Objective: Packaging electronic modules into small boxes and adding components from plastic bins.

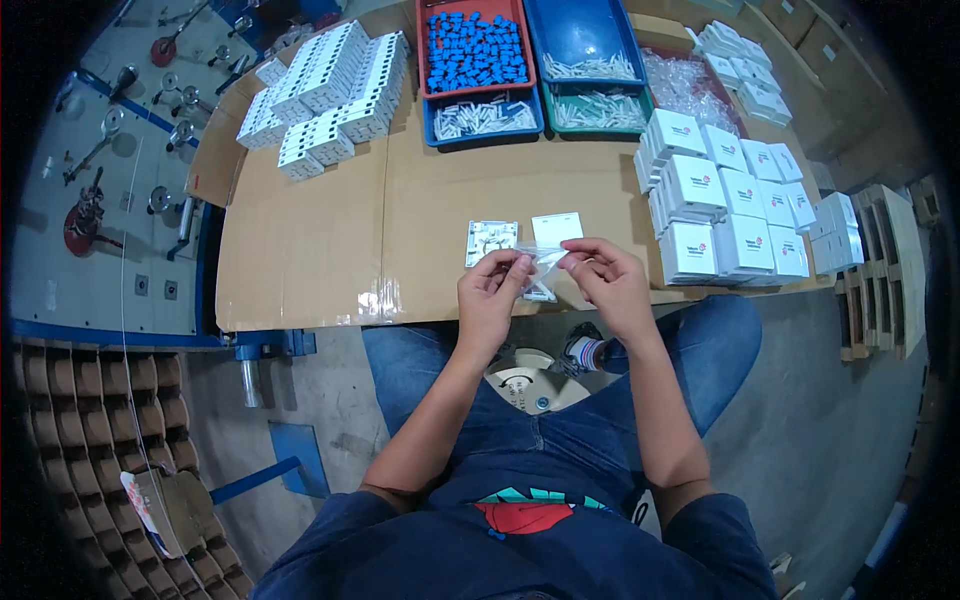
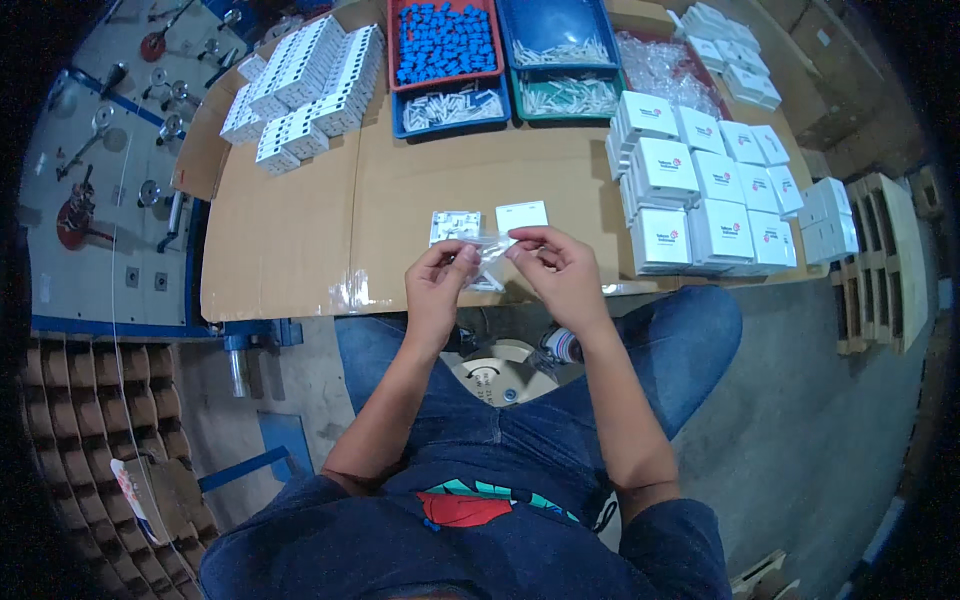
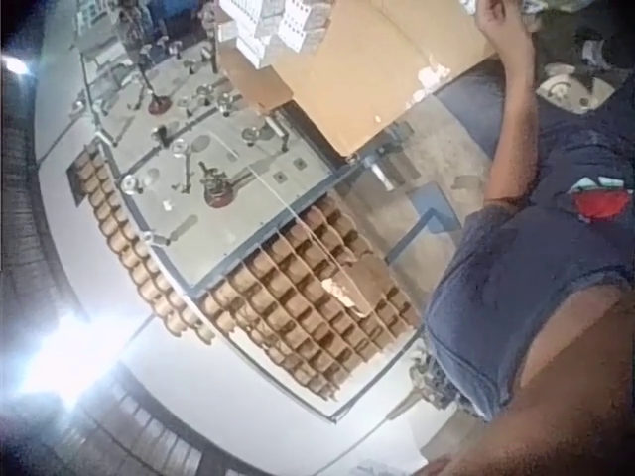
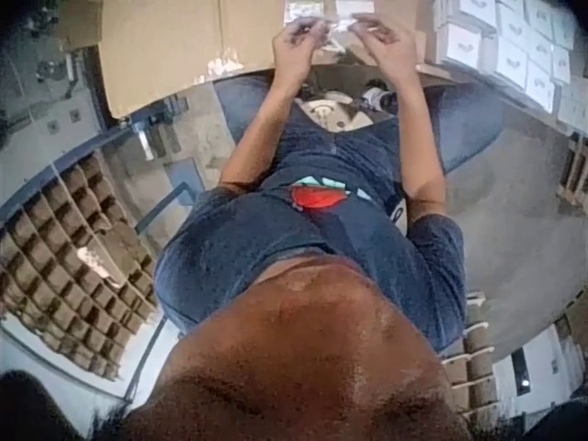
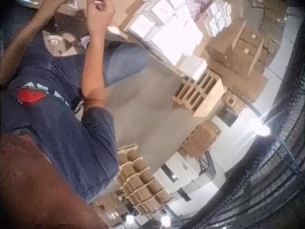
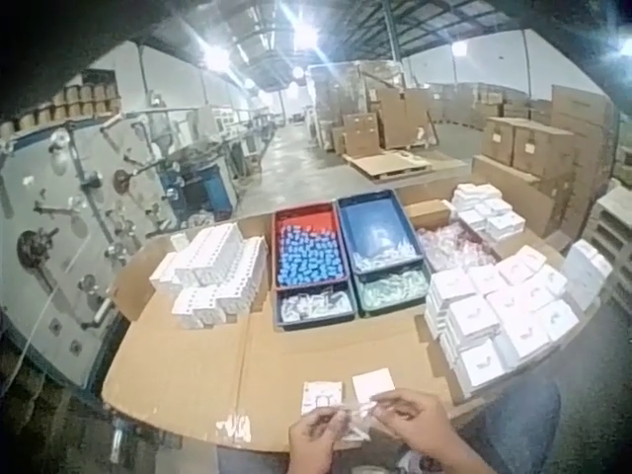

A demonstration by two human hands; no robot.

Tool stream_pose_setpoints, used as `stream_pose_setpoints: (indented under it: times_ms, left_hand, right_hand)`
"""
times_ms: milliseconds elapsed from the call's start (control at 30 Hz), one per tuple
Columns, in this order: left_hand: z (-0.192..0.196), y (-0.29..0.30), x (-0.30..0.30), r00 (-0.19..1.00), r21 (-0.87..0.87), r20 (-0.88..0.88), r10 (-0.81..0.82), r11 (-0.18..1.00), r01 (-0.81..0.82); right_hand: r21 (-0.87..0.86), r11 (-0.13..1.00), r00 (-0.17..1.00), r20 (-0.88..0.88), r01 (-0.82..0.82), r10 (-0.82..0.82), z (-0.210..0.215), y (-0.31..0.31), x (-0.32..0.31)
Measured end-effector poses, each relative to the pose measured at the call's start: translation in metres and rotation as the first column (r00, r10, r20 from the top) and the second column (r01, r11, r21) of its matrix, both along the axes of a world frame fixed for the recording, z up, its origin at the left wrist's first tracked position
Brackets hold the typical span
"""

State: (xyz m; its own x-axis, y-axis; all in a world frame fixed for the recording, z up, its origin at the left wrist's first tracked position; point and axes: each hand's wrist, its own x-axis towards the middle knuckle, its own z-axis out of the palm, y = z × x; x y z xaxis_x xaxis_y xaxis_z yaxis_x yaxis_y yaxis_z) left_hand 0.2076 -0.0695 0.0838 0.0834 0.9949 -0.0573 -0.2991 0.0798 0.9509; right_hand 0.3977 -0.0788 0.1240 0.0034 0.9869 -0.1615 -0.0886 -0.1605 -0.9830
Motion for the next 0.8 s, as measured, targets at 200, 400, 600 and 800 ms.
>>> stream_pose_setpoints:
  times_ms: [200, 400, 600, 800]
  left_hand:
    - [0.013, 0.000, 0.010, 0.998, 0.034, -0.049, -0.041, 0.999, 0.042]
    - [0.003, -0.001, 0.009, 0.992, 0.099, -0.122, 0.020, 0.995, -0.008]
    - [-0.003, 0.000, 0.007, 0.998, 0.056, -0.061, 0.011, 0.998, -0.007]
    - [0.001, 0.001, 0.007, 0.999, 0.002, -0.036, 0.008, 1.000, -0.008]
  right_hand:
    - [0.118, 0.993, 1.000, -0.005, 0.007, -0.007, -0.020, 0.004, 0.000]
    - [0.097, 0.995, 1.000, -0.025, 0.008, -0.006, -0.013, 0.003, -0.003]
    - [0.049, 0.999, 0.999, -0.037, 0.018, -0.016, -0.014, 0.005, -0.010]
    - [-0.044, 0.998, 0.998, -0.054, 0.038, -0.040, -0.012, 0.006, -0.011]
